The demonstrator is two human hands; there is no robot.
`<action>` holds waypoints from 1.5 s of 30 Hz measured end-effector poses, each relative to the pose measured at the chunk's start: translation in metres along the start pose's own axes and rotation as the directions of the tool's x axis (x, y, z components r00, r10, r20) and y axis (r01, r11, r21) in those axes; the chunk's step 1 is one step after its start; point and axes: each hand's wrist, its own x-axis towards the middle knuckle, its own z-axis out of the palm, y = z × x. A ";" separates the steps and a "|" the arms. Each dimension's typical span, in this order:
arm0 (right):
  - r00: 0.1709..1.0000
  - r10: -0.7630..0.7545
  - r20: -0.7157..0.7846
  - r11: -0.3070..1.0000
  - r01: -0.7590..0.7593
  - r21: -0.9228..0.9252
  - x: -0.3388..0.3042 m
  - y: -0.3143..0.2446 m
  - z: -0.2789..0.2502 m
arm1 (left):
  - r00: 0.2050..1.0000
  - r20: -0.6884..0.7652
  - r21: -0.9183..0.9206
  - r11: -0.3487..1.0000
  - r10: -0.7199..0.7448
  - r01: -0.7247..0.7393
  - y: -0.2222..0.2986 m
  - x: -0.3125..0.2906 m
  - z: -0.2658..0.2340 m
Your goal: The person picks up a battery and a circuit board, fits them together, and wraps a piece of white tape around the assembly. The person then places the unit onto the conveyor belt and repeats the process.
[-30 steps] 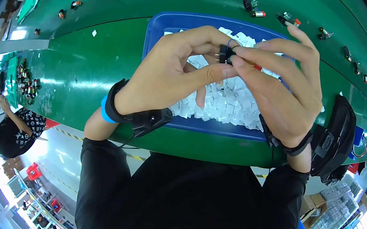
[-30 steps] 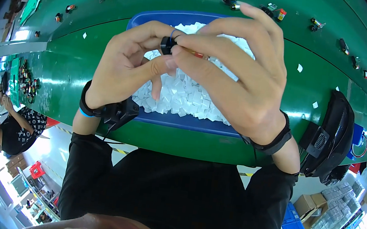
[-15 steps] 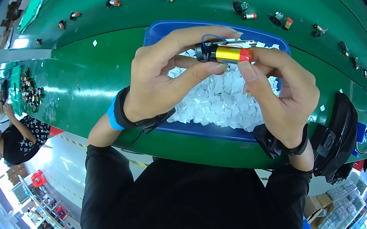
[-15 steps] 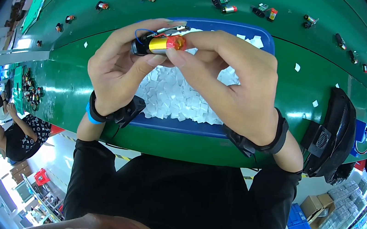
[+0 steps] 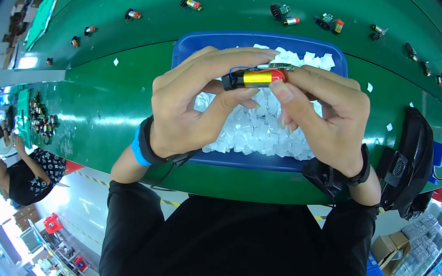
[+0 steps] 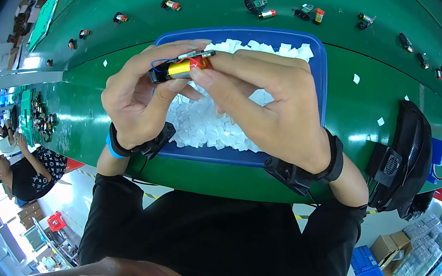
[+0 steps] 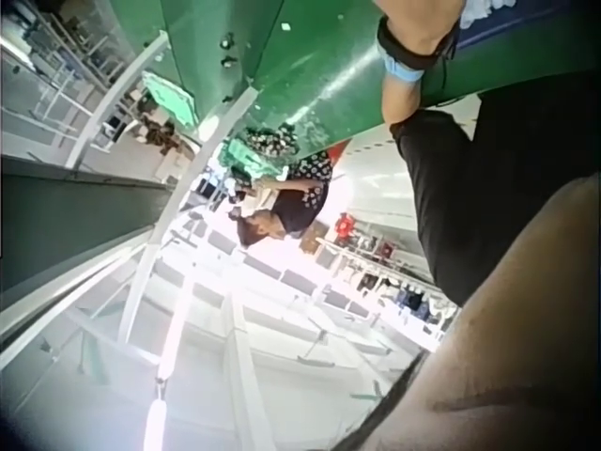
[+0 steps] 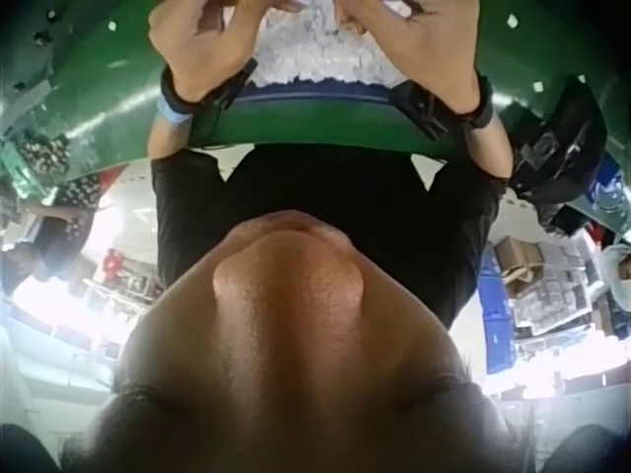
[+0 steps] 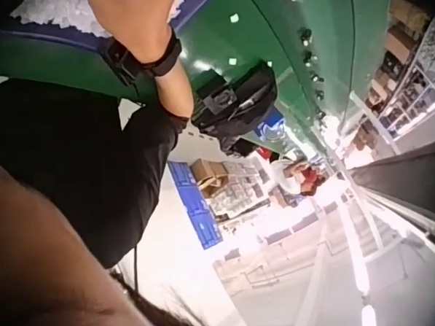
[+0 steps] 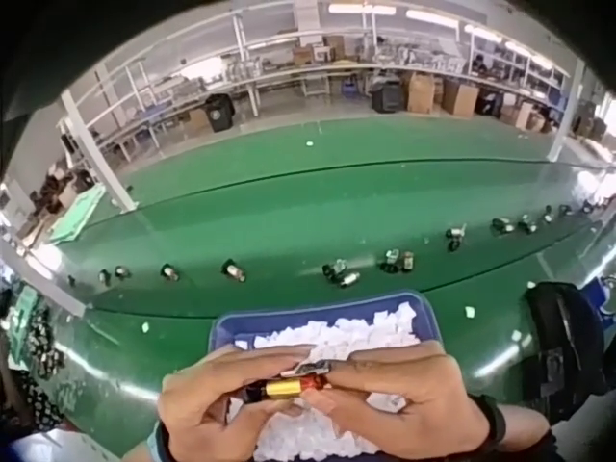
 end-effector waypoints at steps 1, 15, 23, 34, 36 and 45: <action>1.000 -0.008 0.010 1.000 0.008 0.005 0.000 0.001 0.000 | 1.000 0.018 0.070 0.997 0.021 -0.022 0.000 0.000 -0.002; 0.981 0.179 0.074 0.984 -0.179 -0.004 0.003 0.009 0.003 | 0.951 -0.045 0.194 0.931 -0.306 0.309 -0.020 0.044 -0.022; 0.990 -0.015 0.141 0.983 0.041 -0.181 -0.009 0.003 0.008 | 0.702 0.293 0.764 0.601 -0.649 0.236 -0.193 0.142 -0.066; 0.984 -0.123 0.130 0.918 0.163 -0.361 -0.002 0.002 -0.001 | 0.873 0.355 0.746 0.664 -0.335 -0.049 -0.144 0.132 -0.003; 0.977 -0.178 0.117 0.885 0.211 -0.415 -0.001 0.005 -0.001 | 0.882 0.336 0.669 0.743 -0.332 0.024 -0.128 0.122 -0.004; 0.903 -0.427 -0.042 0.665 0.283 -0.692 0.020 0.023 -0.024 | 0.931 0.315 0.139 0.979 -0.186 0.148 -0.015 0.049 -0.012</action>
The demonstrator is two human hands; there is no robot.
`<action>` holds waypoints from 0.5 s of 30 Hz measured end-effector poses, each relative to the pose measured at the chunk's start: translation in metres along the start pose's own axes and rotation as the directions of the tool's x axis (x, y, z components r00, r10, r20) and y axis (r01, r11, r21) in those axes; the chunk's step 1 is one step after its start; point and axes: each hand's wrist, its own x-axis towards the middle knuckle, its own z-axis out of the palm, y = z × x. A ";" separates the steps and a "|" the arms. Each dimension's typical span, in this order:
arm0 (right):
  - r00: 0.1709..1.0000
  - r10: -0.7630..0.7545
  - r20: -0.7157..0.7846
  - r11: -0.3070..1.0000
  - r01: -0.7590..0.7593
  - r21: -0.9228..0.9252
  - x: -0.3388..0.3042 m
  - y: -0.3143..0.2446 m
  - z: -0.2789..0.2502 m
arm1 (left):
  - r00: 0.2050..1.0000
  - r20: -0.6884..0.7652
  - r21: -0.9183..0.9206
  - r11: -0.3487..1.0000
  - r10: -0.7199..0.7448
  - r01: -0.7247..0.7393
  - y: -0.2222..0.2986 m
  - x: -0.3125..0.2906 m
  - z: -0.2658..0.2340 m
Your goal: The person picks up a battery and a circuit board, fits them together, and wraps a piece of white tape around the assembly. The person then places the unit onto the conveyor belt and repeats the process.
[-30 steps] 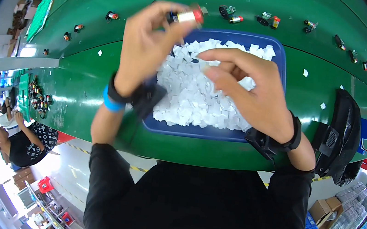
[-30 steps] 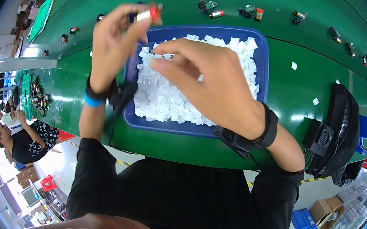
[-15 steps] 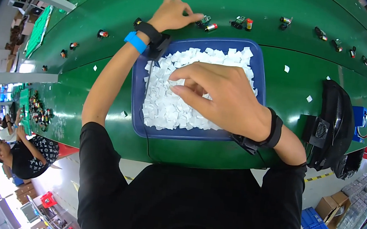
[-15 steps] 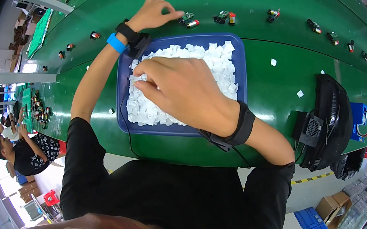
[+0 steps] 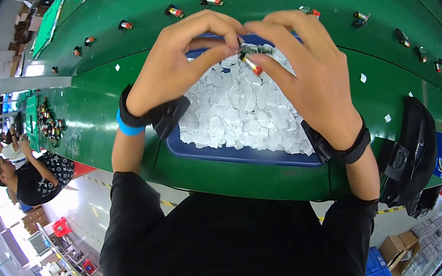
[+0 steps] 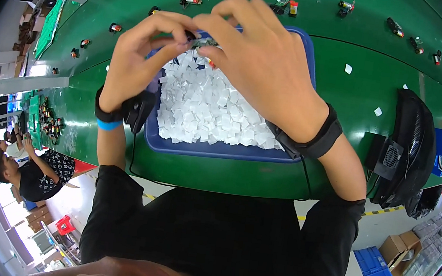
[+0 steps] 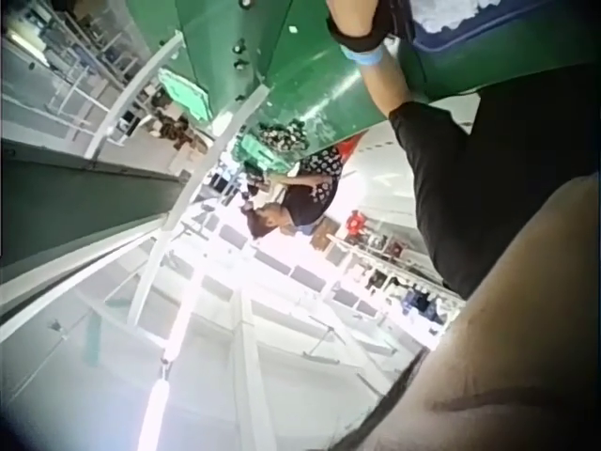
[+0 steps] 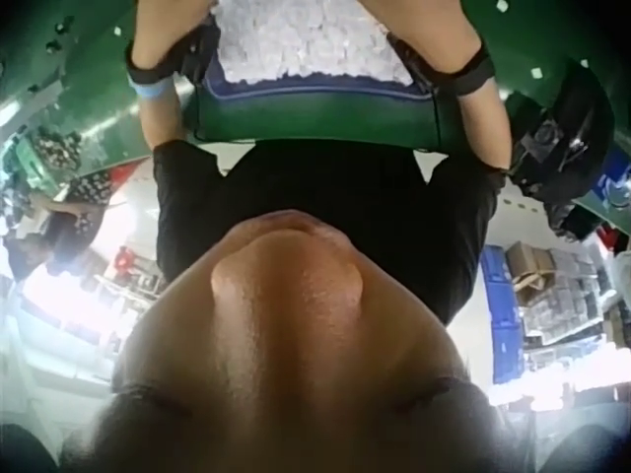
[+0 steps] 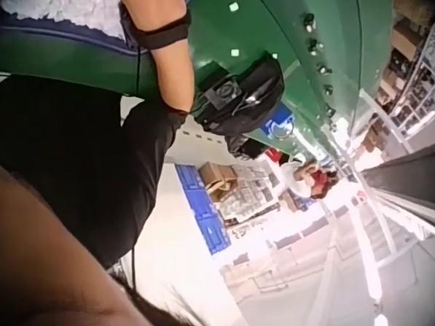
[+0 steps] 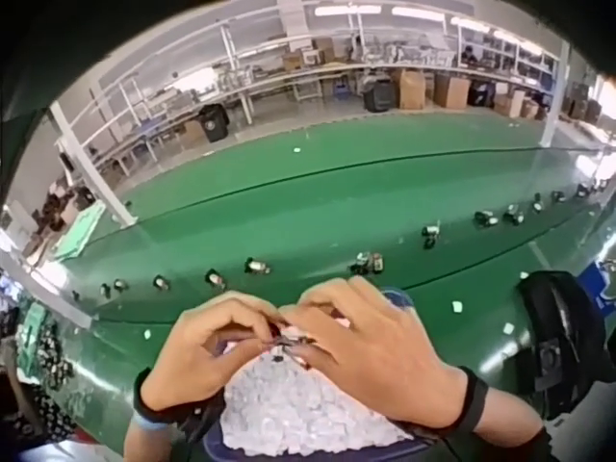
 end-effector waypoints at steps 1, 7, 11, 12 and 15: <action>1.000 0.011 0.026 0.999 -0.012 0.031 -0.003 -0.001 0.001 | 0.999 -0.044 0.043 0.999 0.006 -0.004 0.005 -0.006 0.003; 0.999 -0.042 0.023 0.996 0.040 0.084 -0.007 -0.003 0.001 | 0.911 0.018 0.546 0.760 0.412 -0.354 0.019 -0.015 0.004; 0.986 -0.158 0.059 0.987 0.157 0.023 0.000 -0.008 -0.004 | 0.906 -0.194 0.376 0.882 0.376 -0.285 0.013 -0.027 -0.012; 0.984 -0.164 0.065 0.986 0.163 0.031 0.002 -0.010 -0.005 | 0.906 -0.204 0.378 0.883 0.372 -0.277 0.012 -0.028 -0.017; 0.964 -0.243 0.109 0.969 0.245 -0.003 0.005 -0.016 -0.009 | 0.901 0.194 -0.397 0.809 -0.388 0.434 0.010 -0.029 -0.031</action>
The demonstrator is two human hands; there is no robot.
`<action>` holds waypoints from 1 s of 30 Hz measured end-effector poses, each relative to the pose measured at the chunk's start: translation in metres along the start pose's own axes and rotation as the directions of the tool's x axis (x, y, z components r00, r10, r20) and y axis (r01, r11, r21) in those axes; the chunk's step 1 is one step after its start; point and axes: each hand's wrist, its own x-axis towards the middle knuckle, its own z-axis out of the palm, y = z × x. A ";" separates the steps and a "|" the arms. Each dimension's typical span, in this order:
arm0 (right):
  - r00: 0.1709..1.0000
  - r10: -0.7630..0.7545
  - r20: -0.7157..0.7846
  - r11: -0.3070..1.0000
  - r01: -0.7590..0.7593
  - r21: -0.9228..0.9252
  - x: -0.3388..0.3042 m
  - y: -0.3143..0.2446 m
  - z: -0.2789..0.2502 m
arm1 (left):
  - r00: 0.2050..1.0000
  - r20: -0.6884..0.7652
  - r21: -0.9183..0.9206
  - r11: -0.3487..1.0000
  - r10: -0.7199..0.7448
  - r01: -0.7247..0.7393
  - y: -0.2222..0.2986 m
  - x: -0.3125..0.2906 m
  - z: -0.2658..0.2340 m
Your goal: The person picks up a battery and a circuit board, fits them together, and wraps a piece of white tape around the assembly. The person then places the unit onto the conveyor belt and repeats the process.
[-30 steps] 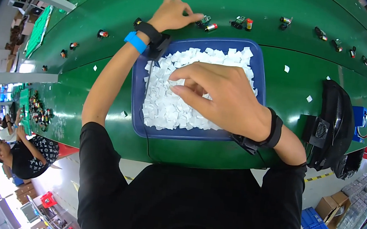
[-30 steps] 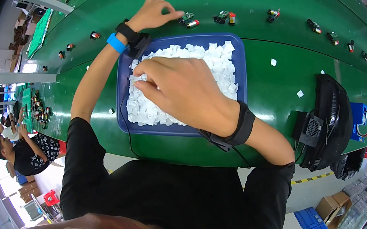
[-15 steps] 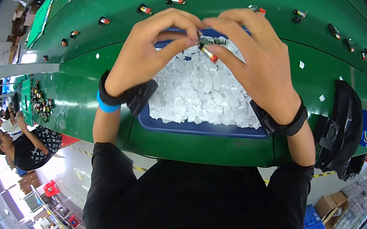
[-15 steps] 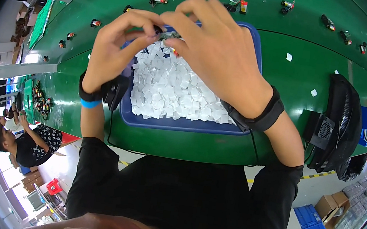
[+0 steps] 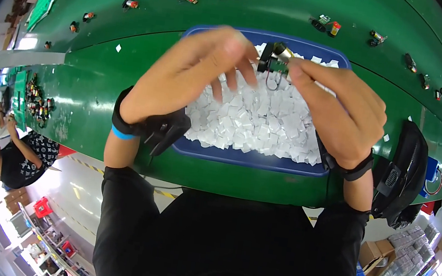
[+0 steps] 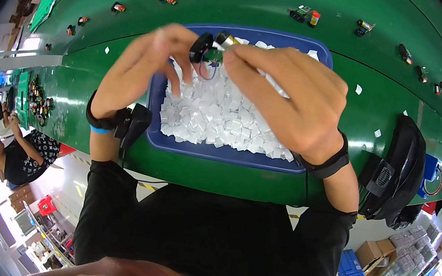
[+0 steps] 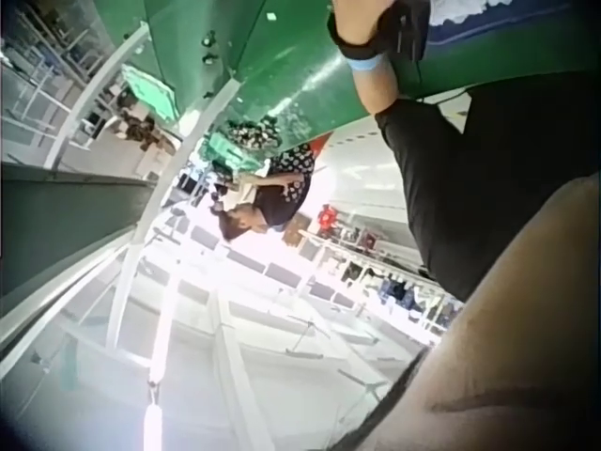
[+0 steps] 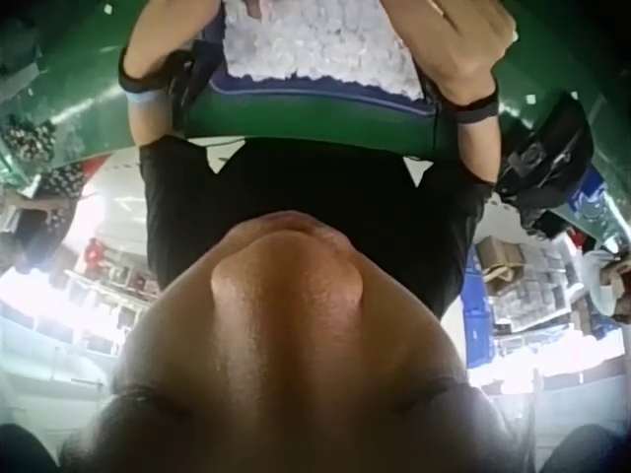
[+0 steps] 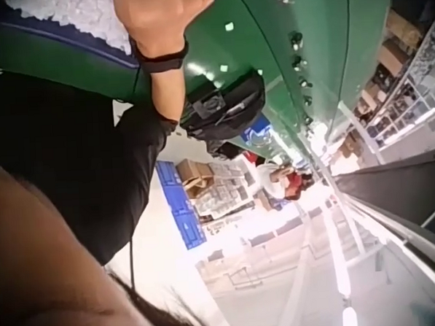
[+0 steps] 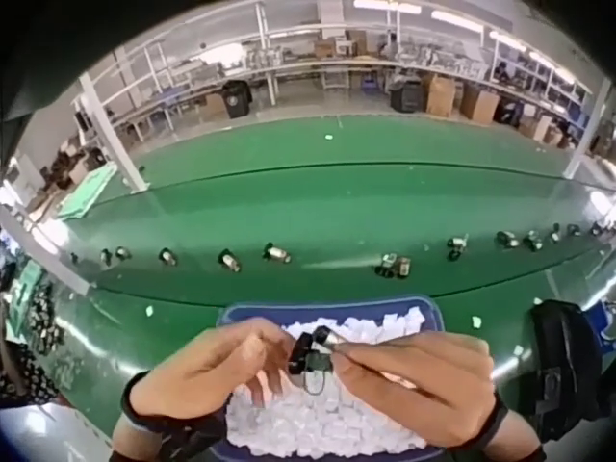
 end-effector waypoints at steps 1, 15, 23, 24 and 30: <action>1.000 -0.004 0.006 1.000 0.004 0.006 0.001 0.000 0.002 | 1.000 -0.007 -0.006 1.000 0.000 0.000 -0.001 0.000 0.002; 0.992 0.111 0.054 0.990 -0.115 0.082 -0.002 -0.002 0.011 | 0.979 -0.147 0.184 0.976 0.143 -0.115 -0.009 0.001 0.020; 0.778 0.556 0.294 0.580 -0.616 0.534 0.002 -0.007 0.004 | 0.966 -0.184 0.168 0.974 0.183 -0.153 -0.008 -0.004 0.028; 0.733 0.598 0.324 0.508 -0.659 0.555 0.002 -0.008 0.001 | 0.966 -0.177 0.161 0.974 0.187 -0.159 -0.007 -0.004 0.028; 0.831 0.525 0.182 0.748 -0.553 0.367 -0.003 0.017 0.004 | 0.972 -0.136 0.079 0.980 0.191 -0.182 -0.010 -0.001 0.026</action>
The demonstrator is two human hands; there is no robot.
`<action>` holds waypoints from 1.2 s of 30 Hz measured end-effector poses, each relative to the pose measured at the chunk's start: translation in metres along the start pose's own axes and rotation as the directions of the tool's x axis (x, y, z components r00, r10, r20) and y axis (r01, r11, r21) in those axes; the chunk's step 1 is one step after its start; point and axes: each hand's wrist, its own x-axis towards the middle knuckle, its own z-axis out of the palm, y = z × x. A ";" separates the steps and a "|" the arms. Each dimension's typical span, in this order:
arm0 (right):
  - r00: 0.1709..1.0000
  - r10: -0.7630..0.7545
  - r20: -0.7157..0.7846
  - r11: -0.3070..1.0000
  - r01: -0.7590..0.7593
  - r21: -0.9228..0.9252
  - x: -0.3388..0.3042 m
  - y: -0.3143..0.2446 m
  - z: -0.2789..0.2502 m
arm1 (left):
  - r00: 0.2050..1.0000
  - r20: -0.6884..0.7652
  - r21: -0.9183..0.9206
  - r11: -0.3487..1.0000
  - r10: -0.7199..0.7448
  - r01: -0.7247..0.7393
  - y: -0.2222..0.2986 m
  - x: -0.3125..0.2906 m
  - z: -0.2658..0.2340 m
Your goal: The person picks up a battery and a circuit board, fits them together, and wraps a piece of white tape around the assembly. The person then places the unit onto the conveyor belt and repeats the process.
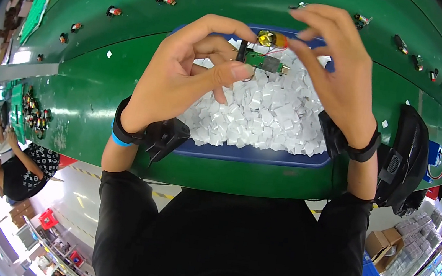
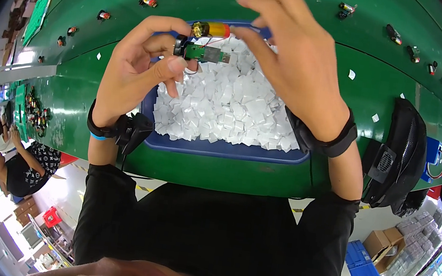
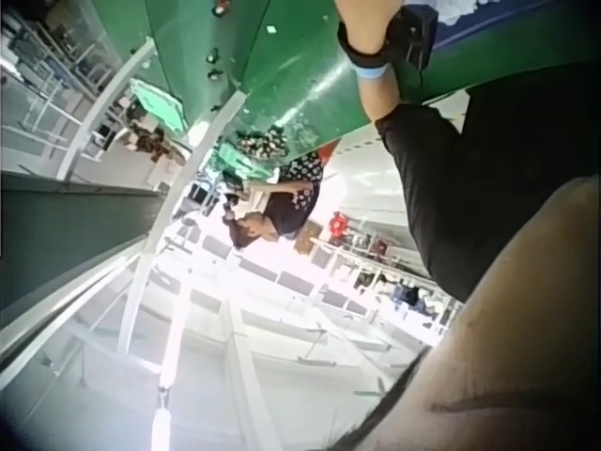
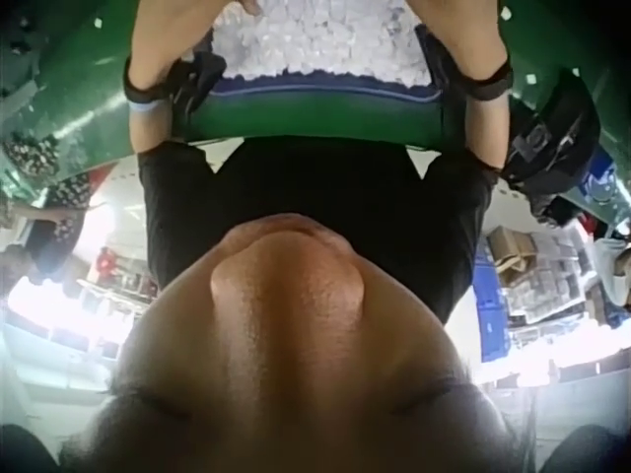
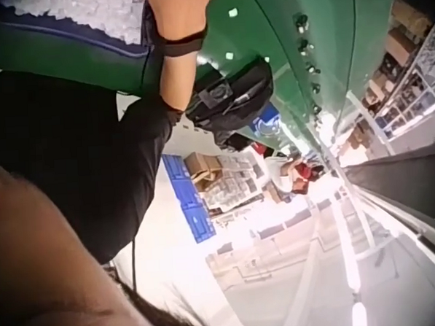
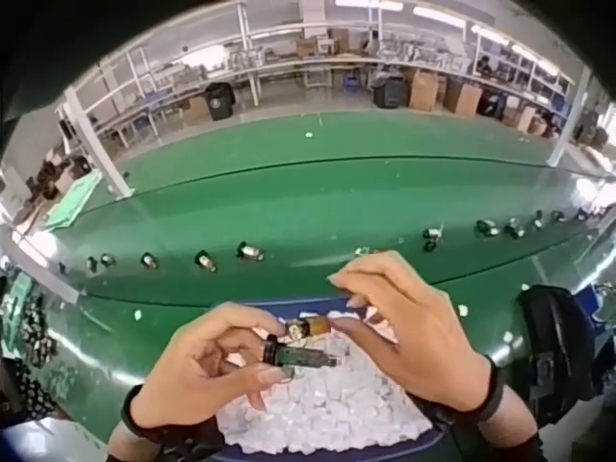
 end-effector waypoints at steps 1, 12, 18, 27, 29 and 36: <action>0.996 -0.083 0.033 0.995 0.085 -0.059 0.000 0.000 0.000 | 1.000 0.017 -0.020 1.000 -0.011 0.011 -0.001 0.000 -0.001; 0.945 -0.124 0.303 0.980 0.069 0.184 -0.006 -0.005 -0.010 | 0.999 0.002 0.264 0.963 0.047 -0.046 0.001 -0.005 0.006; 0.936 -0.174 0.305 0.945 0.246 -0.216 -0.007 -0.015 -0.005 | 0.996 -0.035 0.323 0.944 0.079 -0.064 -0.006 0.000 0.004; 0.903 -0.390 0.181 0.918 0.397 -0.005 -0.006 -0.024 -0.008 | 0.992 0.121 -0.143 0.988 -0.036 0.054 -0.002 0.005 -0.005; 0.889 -0.438 0.130 0.894 0.446 -0.037 -0.009 -0.022 -0.003 | 0.982 0.133 -0.195 0.968 -0.132 0.156 0.005 0.005 0.000; 0.856 -0.506 0.110 0.829 0.518 -0.213 -0.012 -0.020 0.009 | 0.984 0.056 -0.258 0.950 -0.169 0.178 -0.003 0.002 0.002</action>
